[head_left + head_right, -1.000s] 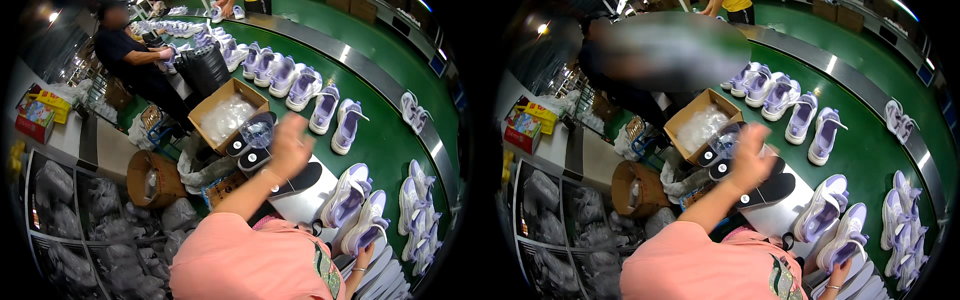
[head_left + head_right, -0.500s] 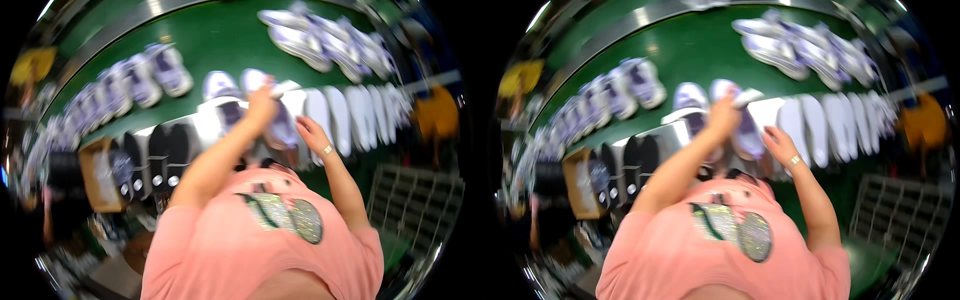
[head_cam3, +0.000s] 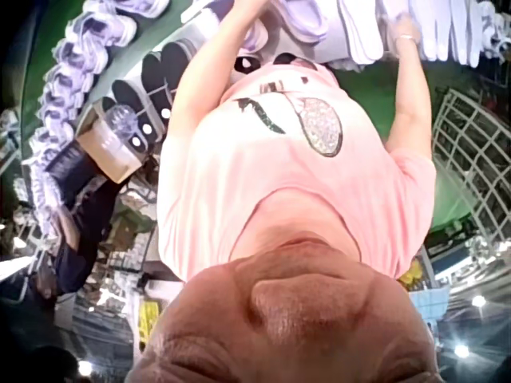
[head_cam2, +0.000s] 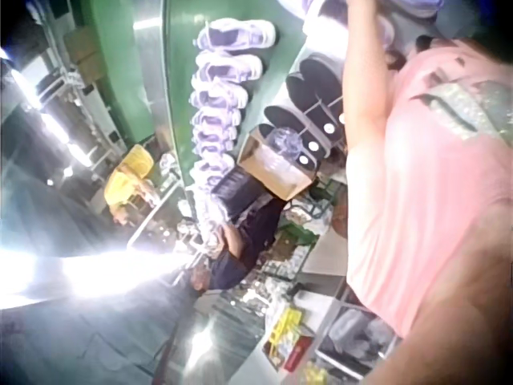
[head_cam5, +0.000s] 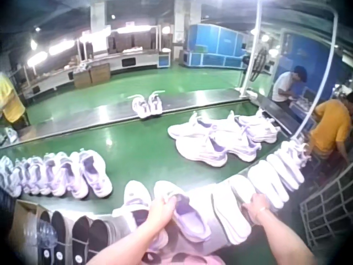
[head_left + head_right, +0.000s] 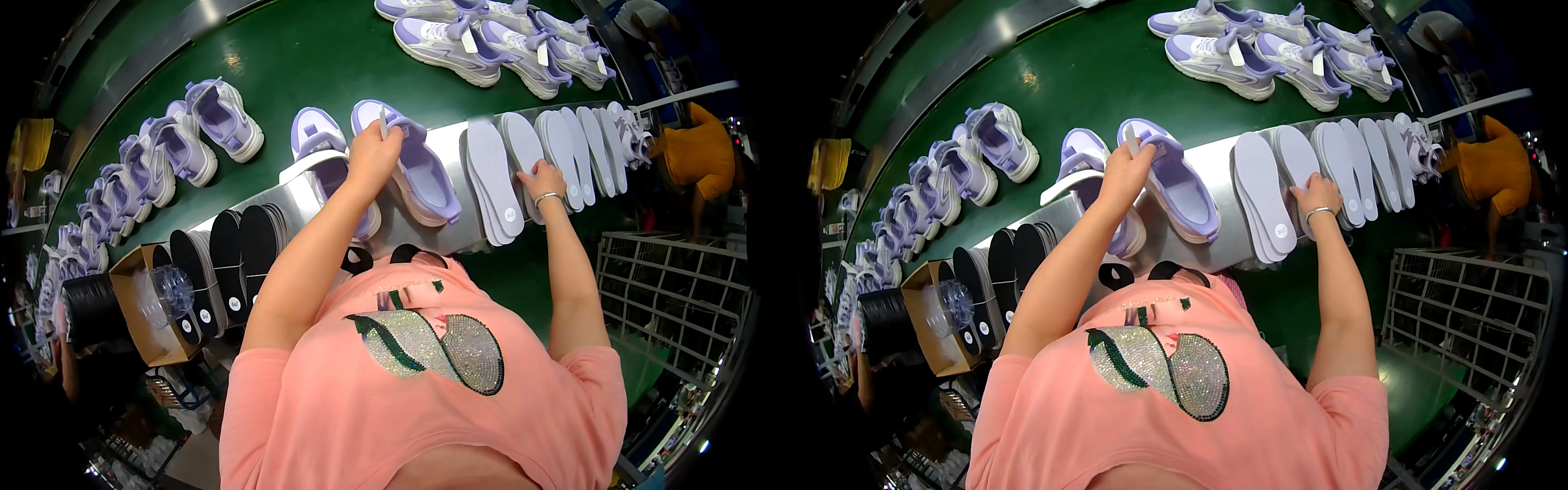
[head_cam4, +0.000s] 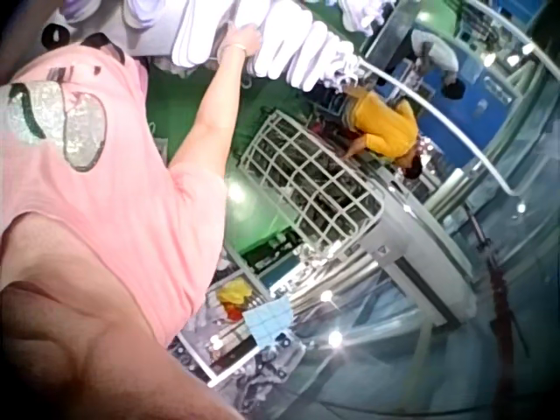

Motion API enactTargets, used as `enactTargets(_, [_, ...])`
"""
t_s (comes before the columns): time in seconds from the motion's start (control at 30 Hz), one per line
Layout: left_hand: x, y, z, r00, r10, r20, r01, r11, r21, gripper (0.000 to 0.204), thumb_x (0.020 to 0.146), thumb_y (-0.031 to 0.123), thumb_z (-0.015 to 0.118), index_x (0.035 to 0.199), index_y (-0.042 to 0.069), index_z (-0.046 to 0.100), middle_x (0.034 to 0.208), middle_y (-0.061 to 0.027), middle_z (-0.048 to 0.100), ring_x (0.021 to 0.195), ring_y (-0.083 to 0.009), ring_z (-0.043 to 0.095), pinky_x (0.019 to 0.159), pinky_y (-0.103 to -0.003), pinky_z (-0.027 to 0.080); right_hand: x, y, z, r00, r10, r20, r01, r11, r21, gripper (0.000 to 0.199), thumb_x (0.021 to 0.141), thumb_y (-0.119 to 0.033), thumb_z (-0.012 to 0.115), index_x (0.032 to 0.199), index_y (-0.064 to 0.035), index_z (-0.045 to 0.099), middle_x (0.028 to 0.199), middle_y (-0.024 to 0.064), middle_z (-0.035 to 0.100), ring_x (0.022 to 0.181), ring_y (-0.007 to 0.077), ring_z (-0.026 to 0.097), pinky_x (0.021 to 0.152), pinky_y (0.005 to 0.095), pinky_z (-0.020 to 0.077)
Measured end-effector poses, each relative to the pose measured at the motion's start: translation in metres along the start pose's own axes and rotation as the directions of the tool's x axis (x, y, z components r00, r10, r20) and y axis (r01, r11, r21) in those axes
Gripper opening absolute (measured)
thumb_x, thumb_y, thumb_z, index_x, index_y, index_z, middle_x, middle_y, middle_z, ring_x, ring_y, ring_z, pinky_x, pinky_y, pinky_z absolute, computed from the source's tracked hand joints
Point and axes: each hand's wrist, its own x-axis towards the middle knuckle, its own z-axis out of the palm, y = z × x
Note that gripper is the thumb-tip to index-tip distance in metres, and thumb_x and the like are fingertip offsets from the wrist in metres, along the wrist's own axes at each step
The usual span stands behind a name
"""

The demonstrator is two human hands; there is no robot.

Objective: The person picks up white insoles from a stack and inserts them into purple and white sneakers on a conveyor belt, smoothing the insoles down inside each shoe. The person also moves a stack of insoles to a storage rack.

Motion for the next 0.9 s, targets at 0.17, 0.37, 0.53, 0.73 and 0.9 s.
enactTargets(0.17, [-0.003,0.001,0.006,0.986,0.117,-0.119,-0.103,0.988,0.119,0.031,0.080,0.027,0.046,0.086,-0.002,0.054,0.075,-0.0241,0.058,0.074,-0.0396,0.055,0.068,-0.044,0.043,-0.003,0.005,-0.040,0.982,-0.068,-0.177,0.112,0.961,0.251,0.034,0.066,-0.035,0.066,0.082,-0.0057,0.055,0.079,0.0130,0.058,0.074,0.0259,0.056,0.066,0.0365,0.0441])
enactTargets(0.37, [-0.011,0.008,0.010,0.997,0.039,-0.068,-0.025,0.981,0.192,0.034,0.080,0.028,0.049,0.094,-0.003,0.053,0.076,-0.0258,0.057,0.075,-0.0411,0.055,0.067,-0.044,0.043,-0.079,-0.062,-0.120,0.547,-0.649,0.528,-0.225,0.494,0.840,0.023,0.076,-0.024,0.056,0.072,-0.0018,0.060,0.060,0.0003,0.053,0.052,0.0080,0.050,0.047,0.0216,0.0409])
enactTargets(0.53, [-0.024,0.007,0.019,0.979,0.175,-0.106,-0.154,0.972,0.180,0.029,0.081,0.021,0.049,0.100,0.000,0.046,0.071,-0.0261,0.056,0.069,-0.0428,0.054,0.061,-0.046,0.043,-0.083,-0.132,-0.063,0.689,-0.677,0.259,0.637,0.736,0.229,0.018,0.070,-0.020,0.054,0.073,-0.0053,0.063,0.077,0.0134,0.058,0.065,0.0265,0.056,0.059,0.0345,0.0441])
enactTargets(0.73, [-0.017,-0.008,0.031,0.982,0.145,-0.123,-0.123,0.978,0.169,0.027,0.079,0.014,0.049,0.100,0.000,0.041,0.069,-0.0258,0.056,0.067,-0.0428,0.055,0.060,-0.047,0.043,-0.100,-0.129,-0.081,0.684,-0.708,0.175,0.730,0.665,-0.159,0.027,0.068,-0.021,0.057,0.091,-0.0070,0.053,0.091,0.0126,0.051,0.087,0.0255,0.052,0.074,0.0436,0.0391])
enactTargets(0.9, [-0.019,-0.004,0.026,0.992,0.053,-0.112,-0.033,0.985,0.170,0.026,0.079,0.013,0.048,0.100,0.000,0.041,0.071,-0.0257,0.056,0.067,-0.0428,0.054,0.061,-0.048,0.042,-0.099,-0.104,-0.098,0.604,-0.767,0.216,0.797,0.574,-0.187,0.016,0.066,-0.018,0.057,0.076,-0.0058,0.054,0.075,0.0104,0.054,0.071,0.0260,0.055,0.062,0.0381,0.0446])
